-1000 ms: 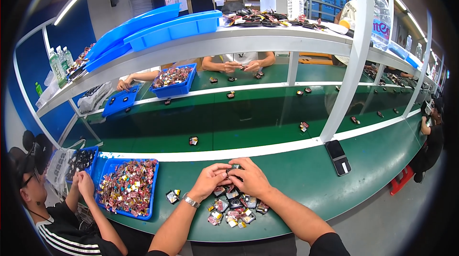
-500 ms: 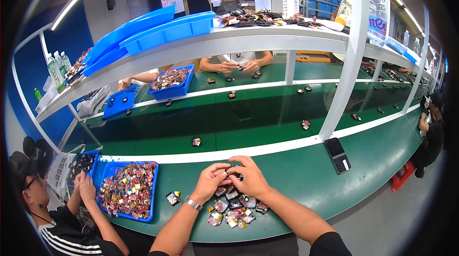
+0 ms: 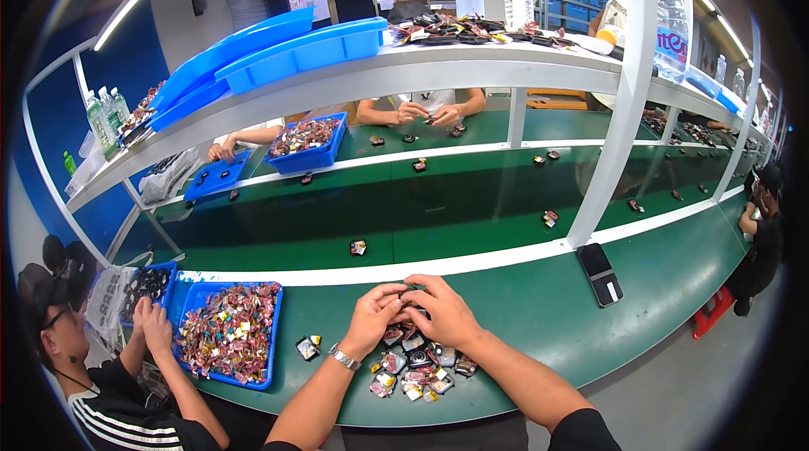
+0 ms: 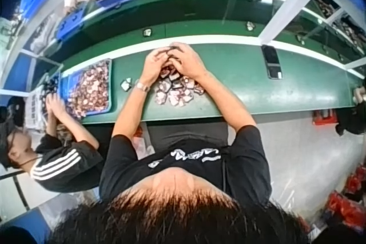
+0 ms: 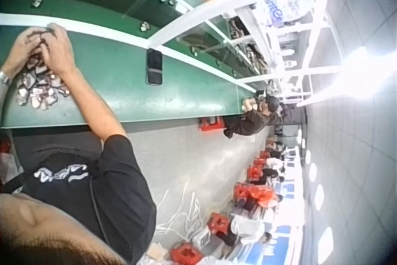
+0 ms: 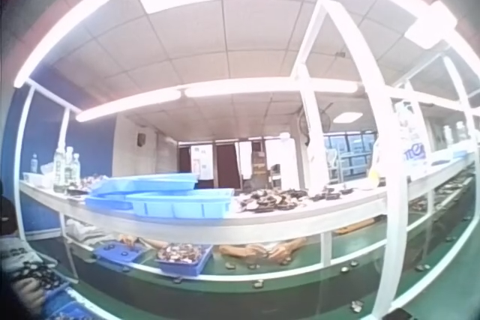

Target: Assembling small electronic components on a production line.

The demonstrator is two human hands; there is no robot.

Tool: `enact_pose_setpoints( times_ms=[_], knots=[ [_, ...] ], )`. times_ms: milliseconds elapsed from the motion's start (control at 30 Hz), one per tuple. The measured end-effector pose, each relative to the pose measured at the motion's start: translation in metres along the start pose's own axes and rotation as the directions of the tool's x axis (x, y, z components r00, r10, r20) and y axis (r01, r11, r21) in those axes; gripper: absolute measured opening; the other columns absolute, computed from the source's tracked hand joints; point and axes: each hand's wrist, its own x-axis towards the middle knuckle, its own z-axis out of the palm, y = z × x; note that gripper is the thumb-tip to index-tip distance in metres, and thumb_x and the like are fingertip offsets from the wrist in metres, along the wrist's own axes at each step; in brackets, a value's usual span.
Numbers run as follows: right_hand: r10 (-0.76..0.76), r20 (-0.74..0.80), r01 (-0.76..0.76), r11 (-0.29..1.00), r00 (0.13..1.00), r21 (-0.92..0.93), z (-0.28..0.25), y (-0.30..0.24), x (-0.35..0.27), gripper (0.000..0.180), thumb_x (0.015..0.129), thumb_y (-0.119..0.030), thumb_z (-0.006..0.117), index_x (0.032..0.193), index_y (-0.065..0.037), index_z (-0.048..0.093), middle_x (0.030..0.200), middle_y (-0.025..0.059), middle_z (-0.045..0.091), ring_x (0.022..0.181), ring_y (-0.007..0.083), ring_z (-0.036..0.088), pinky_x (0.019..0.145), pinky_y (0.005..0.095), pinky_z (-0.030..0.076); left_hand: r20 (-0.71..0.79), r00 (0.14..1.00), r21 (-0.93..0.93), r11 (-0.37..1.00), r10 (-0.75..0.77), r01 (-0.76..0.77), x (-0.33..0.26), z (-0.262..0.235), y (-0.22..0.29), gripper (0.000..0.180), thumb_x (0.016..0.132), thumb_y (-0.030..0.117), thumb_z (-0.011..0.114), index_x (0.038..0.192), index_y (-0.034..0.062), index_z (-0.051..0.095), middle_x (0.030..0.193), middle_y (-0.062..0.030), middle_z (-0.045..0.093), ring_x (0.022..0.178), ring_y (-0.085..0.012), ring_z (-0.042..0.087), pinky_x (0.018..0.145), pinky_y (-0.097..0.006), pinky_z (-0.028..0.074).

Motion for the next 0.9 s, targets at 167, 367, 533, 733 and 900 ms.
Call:
enact_pose_setpoints(
  times_ms=[167, 367, 533, 733, 900],
  knots=[
    [-0.083, -0.073, 0.077, 0.993, 0.994, -0.084, 0.007, 0.007, 0.000, 0.019, 0.077, -0.002, 0.070, 0.095, -0.005, 0.066, 0.114, 0.0122, 0.059, 0.091, 0.0283, 0.066, 0.073, 0.0350, 0.058, 0.014, 1.000, -0.006, 1.000, -0.010, 0.010, 0.001, 0.002, 0.002, 0.029, 0.098, 0.000, 0.049, 0.127, -0.0037, 0.049, 0.117, -0.0152, 0.064, 0.105, -0.0207, 0.065, 0.090, -0.031, 0.058],
    [-0.084, -0.096, 0.072, 0.991, 0.992, -0.117, 0.006, 0.003, -0.001, 0.021, 0.076, -0.002, 0.071, 0.096, -0.004, 0.067, 0.107, 0.0117, 0.061, 0.086, 0.0273, 0.067, 0.071, 0.0343, 0.058, 0.016, 0.999, -0.017, 0.999, -0.030, 0.031, 0.001, 0.000, 0.001, 0.028, 0.099, 0.002, 0.049, 0.127, -0.0038, 0.050, 0.117, -0.0156, 0.064, 0.105, -0.0204, 0.066, 0.089, -0.030, 0.058],
    [-0.023, -0.049, 0.016, 0.990, 0.999, -0.137, 0.006, 0.002, -0.003, 0.020, 0.077, -0.004, 0.071, 0.097, -0.005, 0.069, 0.102, 0.0084, 0.062, 0.082, 0.0250, 0.067, 0.069, 0.0334, 0.058, 0.012, 0.998, 0.001, 0.998, -0.056, 0.056, 0.001, 0.000, 0.001, 0.029, 0.099, 0.001, 0.048, 0.127, -0.0040, 0.050, 0.118, -0.0160, 0.063, 0.105, -0.0201, 0.065, 0.088, -0.029, 0.058],
    [-0.028, -0.060, 0.015, 0.978, 0.998, -0.206, 0.012, 0.005, -0.006, 0.015, 0.081, -0.008, 0.069, 0.096, -0.007, 0.069, 0.100, 0.0061, 0.062, 0.081, 0.0231, 0.067, 0.068, 0.0331, 0.057, 0.014, 0.998, 0.019, 0.998, -0.068, 0.067, 0.002, 0.000, 0.001, 0.029, 0.099, 0.000, 0.046, 0.127, -0.0042, 0.049, 0.119, -0.0163, 0.063, 0.105, -0.0197, 0.065, 0.088, -0.028, 0.058],
    [-0.044, -0.104, 0.017, 0.968, 0.994, -0.249, 0.018, 0.004, -0.008, 0.016, 0.082, -0.007, 0.068, 0.098, -0.006, 0.069, 0.100, 0.0068, 0.063, 0.084, 0.0231, 0.067, 0.069, 0.0330, 0.057, 0.017, 0.998, 0.024, 0.998, -0.057, 0.057, 0.002, -0.003, -0.001, 0.028, 0.099, 0.001, 0.046, 0.127, -0.0041, 0.049, 0.118, -0.0160, 0.063, 0.106, -0.0197, 0.065, 0.088, -0.029, 0.058]
  ],
)
